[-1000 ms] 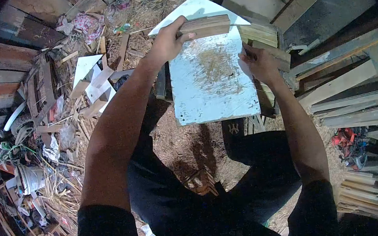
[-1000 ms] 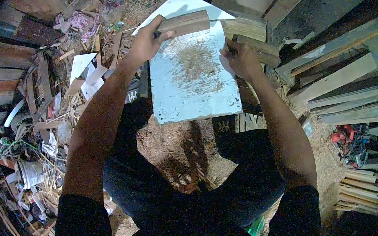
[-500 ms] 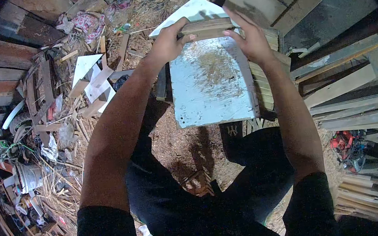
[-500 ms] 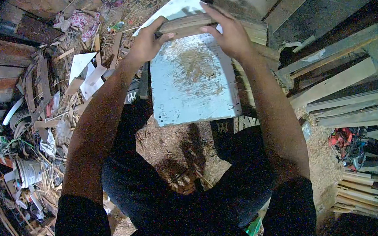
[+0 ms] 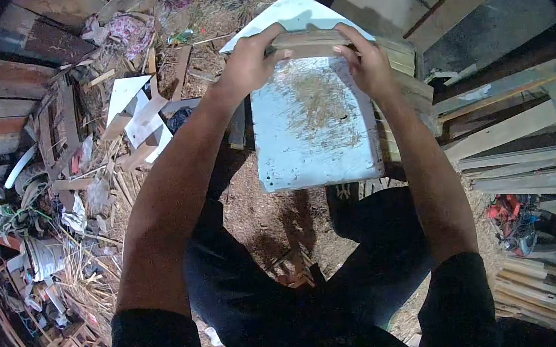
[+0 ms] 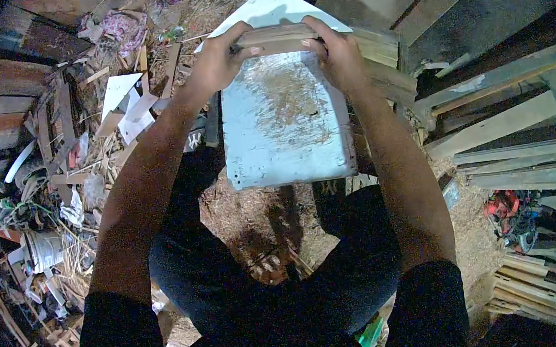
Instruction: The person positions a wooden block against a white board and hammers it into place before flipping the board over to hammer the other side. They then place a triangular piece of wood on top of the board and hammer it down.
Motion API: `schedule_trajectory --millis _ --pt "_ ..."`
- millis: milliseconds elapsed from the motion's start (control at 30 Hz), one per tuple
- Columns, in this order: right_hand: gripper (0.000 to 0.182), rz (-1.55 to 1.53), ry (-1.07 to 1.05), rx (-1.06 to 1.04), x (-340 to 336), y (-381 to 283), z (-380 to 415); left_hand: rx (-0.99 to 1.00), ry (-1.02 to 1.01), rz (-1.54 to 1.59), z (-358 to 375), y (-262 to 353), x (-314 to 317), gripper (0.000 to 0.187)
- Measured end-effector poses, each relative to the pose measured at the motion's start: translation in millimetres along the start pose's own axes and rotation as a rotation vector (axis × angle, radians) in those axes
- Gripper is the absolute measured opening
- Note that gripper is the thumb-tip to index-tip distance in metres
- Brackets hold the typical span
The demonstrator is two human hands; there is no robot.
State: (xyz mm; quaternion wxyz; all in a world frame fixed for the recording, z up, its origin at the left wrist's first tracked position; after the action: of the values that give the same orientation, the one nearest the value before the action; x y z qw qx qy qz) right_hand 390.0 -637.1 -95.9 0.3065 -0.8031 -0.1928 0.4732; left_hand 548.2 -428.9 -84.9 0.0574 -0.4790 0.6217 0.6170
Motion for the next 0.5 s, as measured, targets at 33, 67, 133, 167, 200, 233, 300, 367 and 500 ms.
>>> schedule_trajectory --millis 33,67,133,167,200,233,300,367,500 --pt "0.041 -0.004 0.001 0.007 1.0 0.5 2.3 -0.003 -0.008 -0.001 0.4 -0.4 1.2 0.037" --pt "0.041 0.013 0.039 -0.046 0.6 -2.6 2.6 0.000 0.010 -0.009 -0.1 -0.5 1.5 0.037" --pt "0.040 0.026 0.072 -0.093 0.8 -5.7 2.7 -0.005 0.023 -0.017 0.4 -1.5 2.1 0.038" --pt "0.039 0.002 0.067 -0.074 1.5 -5.3 3.0 -0.034 0.014 -0.011 0.6 -1.1 1.8 0.037" --pt "0.039 -0.020 0.064 -0.056 1.2 -4.4 3.3 -0.061 0.005 -0.005 0.4 0.2 2.3 0.037" --pt "0.039 -0.023 0.062 -0.053 1.1 -4.2 4.0 -0.065 0.003 -0.005 0.3 1.2 2.7 0.037" --pt "0.038 -0.072 0.052 0.046 3.2 -6.1 5.5 -0.050 0.021 -0.046 1.6 -1.2 3.1 0.037" --pt "0.039 -0.038 0.042 0.057 4.1 -4.0 6.0 -0.031 0.035 -0.058 2.0 -1.7 3.5 0.037" --pt "0.040 0.005 0.050 0.032 3.6 -5.8 5.1 -0.031 0.046 -0.015 1.7 -1.2 4.8 0.041"
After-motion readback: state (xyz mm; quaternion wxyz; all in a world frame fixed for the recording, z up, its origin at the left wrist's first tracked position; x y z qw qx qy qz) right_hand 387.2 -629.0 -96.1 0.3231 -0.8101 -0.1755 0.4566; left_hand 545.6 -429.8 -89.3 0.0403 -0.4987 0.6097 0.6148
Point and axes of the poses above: each hand's wrist, its own z-axis away from the middle knuckle, its own x-axis out of the palm, y = z × x, the point moved 1 cm from there along -z, towards the middle knuckle, and after that the axes turned 3 degrees about -x, right-handed, at the moved point
